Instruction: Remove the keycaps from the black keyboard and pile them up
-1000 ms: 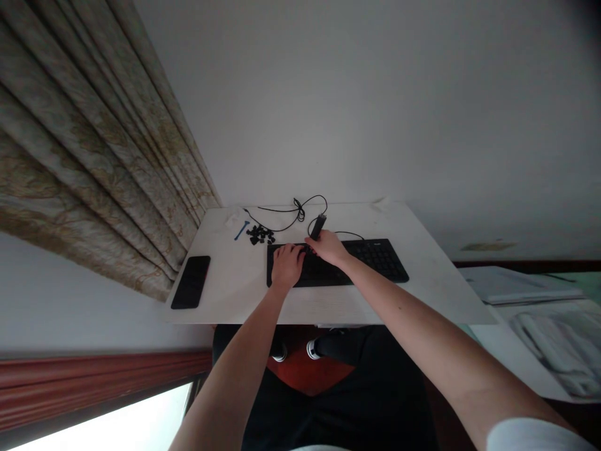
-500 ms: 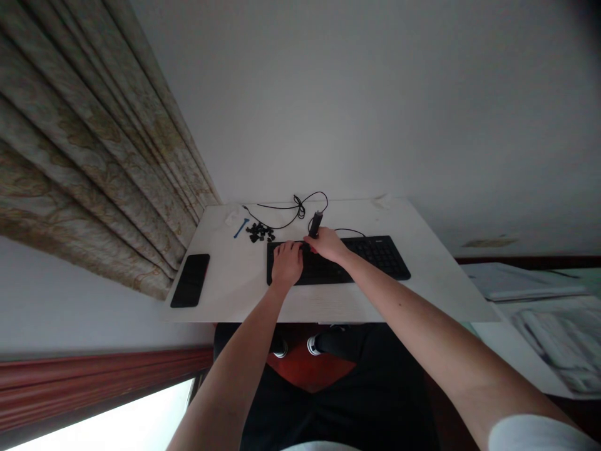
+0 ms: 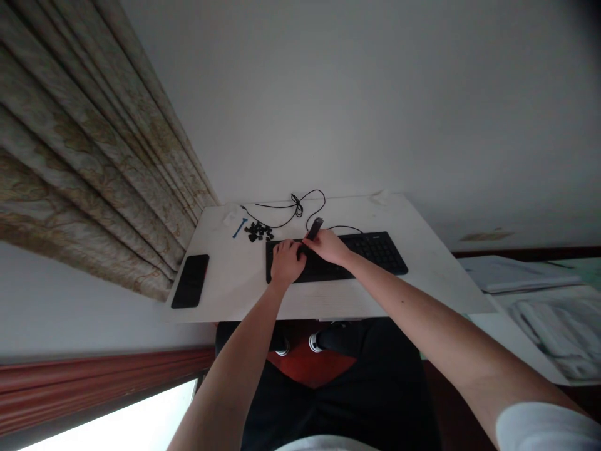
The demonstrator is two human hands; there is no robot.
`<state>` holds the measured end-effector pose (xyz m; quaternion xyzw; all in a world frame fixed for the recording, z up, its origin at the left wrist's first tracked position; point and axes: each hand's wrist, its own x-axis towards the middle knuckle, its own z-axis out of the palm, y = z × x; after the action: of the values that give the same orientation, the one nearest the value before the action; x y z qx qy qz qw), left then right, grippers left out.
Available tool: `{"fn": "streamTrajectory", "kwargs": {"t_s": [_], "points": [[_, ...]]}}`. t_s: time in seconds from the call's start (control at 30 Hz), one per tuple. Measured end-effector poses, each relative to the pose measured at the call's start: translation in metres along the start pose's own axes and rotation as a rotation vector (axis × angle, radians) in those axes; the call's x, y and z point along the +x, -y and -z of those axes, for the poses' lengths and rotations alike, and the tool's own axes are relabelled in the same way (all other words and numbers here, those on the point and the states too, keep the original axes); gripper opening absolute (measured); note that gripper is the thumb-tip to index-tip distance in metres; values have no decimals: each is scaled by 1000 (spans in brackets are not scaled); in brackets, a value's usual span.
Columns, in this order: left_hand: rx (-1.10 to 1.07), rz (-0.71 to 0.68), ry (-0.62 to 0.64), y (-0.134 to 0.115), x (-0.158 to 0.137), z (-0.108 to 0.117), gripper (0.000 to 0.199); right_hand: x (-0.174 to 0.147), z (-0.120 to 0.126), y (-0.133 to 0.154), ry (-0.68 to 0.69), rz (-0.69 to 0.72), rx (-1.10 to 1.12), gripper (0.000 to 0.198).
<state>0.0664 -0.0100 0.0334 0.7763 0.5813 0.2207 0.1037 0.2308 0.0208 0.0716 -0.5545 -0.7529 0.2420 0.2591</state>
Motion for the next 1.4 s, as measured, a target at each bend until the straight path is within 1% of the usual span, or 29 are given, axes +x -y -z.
{"fn": "streamTrajectory", "kwargs": {"t_s": [0.13, 0.2, 0.4, 0.57, 0.67, 0.77, 0.83, 0.9, 0.97, 1.03, 1.13, 1.27, 1.4], "points": [[-77, 17, 0, 2, 2, 2, 25, -3, -4, -9, -6, -77, 171, 21], [-76, 15, 5, 3, 3, 2, 23, -3, -5, -10, -6, -93, 190, 21], [-4, 1, 18, 2, 2, -1, 24, -2, -6, 1, -40, -50, 38, 22], [25, -33, 7, 3, 1, -2, 25, -4, -6, 8, -63, -37, -26, 22], [33, -39, -7, 3, 0, -2, 24, 5, 3, 17, -74, -51, -26, 26], [30, -33, -1, 2, -1, -2, 23, 22, 20, 27, -107, -53, -108, 26], [17, -25, 8, 2, 0, -1, 23, 30, 30, 31, -84, -51, -157, 25], [0, -18, 8, 1, 0, 0, 23, 31, 36, 29, -45, -75, -109, 26], [-12, -20, 0, 1, 0, 0, 23, 26, 34, 23, -21, -127, 1, 26], [-17, -22, -3, 2, 0, 0, 23, 18, 27, 15, -15, -188, 97, 24], [-13, -4, 7, 2, 1, 0, 23, 11, 14, 7, -2, -247, 160, 23], [-10, -2, 5, 2, 1, 0, 27, 12, 5, 7, 31, -290, 131, 26], [-10, -21, -11, 3, 0, -1, 25, 15, 5, 13, 59, -317, 58, 28]]}}
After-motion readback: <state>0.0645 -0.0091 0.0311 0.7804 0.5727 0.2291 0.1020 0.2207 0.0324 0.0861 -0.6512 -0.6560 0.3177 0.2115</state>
